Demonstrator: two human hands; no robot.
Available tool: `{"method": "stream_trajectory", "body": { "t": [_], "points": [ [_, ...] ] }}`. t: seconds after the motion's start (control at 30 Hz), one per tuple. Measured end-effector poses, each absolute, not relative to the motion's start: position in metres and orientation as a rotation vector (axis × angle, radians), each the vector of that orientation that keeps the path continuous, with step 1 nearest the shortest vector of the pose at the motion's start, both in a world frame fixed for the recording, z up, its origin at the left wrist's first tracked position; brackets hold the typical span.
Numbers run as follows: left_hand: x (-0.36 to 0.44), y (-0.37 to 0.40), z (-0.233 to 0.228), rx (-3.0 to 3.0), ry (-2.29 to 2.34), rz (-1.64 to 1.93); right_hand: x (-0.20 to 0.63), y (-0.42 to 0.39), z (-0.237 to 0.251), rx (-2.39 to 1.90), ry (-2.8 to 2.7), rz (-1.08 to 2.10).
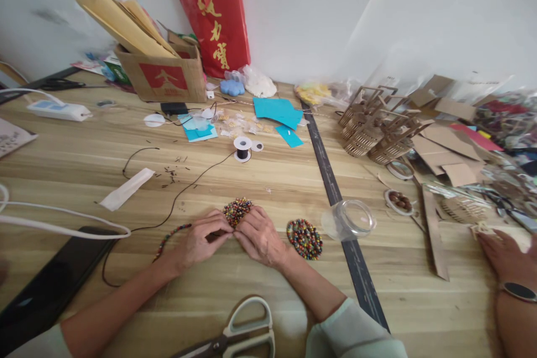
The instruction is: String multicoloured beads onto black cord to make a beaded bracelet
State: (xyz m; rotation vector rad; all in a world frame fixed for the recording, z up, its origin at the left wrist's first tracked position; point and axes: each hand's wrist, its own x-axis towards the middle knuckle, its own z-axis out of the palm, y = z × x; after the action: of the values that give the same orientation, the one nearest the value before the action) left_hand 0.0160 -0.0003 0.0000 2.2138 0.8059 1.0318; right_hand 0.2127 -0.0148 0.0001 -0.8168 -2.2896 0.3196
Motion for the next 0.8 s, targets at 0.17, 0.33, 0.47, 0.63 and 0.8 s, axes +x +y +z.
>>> {"method": "stream_trajectory", "body": {
  "t": [0.17, 0.33, 0.47, 0.63, 0.8],
  "points": [
    [0.016, -0.001, 0.002, 2.225, 0.813, 1.046, 0.212, -0.016, 0.002, -0.821, -2.318, 0.301],
    [0.016, -0.001, 0.000, 2.248, 0.795, 1.077, 0.211, -0.016, 0.004, -0.814, -2.325, 0.304],
    [0.016, -0.001, -0.001, 2.249, 0.795, 1.071, 0.210, -0.016, 0.004, -0.802, -2.326, 0.292],
    [0.015, 0.001, -0.001, 2.216, 0.782, 1.060, 0.213, -0.016, 0.002, -0.805, -2.283, 0.336],
    [0.013, 0.001, 0.003, 2.127, 0.866, 0.976, 0.221, -0.015, -0.001, -0.924, -2.034, 0.419]
  ]
}}
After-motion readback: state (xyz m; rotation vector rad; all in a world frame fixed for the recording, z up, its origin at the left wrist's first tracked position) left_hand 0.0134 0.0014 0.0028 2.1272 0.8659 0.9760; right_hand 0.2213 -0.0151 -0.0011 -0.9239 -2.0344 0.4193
